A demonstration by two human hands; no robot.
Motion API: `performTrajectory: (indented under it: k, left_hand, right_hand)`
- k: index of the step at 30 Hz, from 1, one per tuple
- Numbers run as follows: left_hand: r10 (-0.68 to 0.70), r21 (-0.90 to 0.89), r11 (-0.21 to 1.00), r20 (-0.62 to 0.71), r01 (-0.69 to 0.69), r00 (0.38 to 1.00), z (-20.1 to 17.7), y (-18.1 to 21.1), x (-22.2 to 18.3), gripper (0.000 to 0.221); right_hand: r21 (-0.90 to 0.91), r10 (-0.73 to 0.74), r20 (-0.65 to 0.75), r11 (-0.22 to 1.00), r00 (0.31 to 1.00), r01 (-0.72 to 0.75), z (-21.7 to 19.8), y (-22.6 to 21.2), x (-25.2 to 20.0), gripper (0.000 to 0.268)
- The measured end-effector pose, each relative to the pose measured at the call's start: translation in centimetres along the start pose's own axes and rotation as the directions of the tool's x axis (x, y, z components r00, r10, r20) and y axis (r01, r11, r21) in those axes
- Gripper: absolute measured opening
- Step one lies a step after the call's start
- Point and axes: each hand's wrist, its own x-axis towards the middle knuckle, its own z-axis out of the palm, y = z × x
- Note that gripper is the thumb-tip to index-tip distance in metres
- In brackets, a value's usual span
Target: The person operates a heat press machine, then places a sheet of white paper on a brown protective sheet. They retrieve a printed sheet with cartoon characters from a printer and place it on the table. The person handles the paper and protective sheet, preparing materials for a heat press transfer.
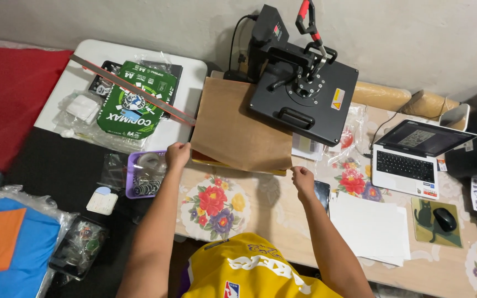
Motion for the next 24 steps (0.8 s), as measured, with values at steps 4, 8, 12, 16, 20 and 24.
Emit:
performTrajectory:
  k: [4, 8, 12, 16, 20, 24]
  left_hand:
    - [0.009, 0.002, 1.000, -0.013, -0.009, 1.000, -0.6, 3.3, 1.5, 0.042]
    - [0.288, -0.038, 0.954, -0.164, -0.298, 0.943, -2.8, 5.4, -0.1, 0.029]
    - [0.347, -0.031, 0.933, -0.198, -0.360, 0.917, -3.0, 2.4, -3.4, 0.028]
    - [0.397, -0.030, 0.906, -0.281, -0.422, 0.874, 0.3, -2.2, -1.8, 0.026]
    - [0.183, 0.054, 0.983, -0.207, -0.176, 0.961, 2.1, -3.6, -0.8, 0.029]
    - [0.125, 0.054, 0.992, -0.187, -0.117, 0.974, 2.2, -3.3, -1.2, 0.033]
  right_hand:
    - [0.095, -0.027, -0.015, 0.995, 1.000, 0.029, 0.3, -3.5, -0.1, 0.015]
    - [0.208, -0.171, -0.049, 0.962, 0.984, 0.178, -0.5, -4.9, -2.0, 0.013]
    - [0.232, -0.242, -0.078, 0.939, 0.967, 0.254, -1.4, -1.3, -3.7, 0.012]
    - [0.138, -0.150, -0.108, 0.977, 0.983, 0.164, -0.8, 5.1, -0.7, 0.014]
    - [0.110, -0.056, -0.082, 0.992, 0.995, 0.064, -0.6, 7.5, 0.3, 0.012]
    - [0.126, -0.041, -0.061, 0.991, 0.997, 0.048, -0.5, 7.0, 0.9, 0.012]
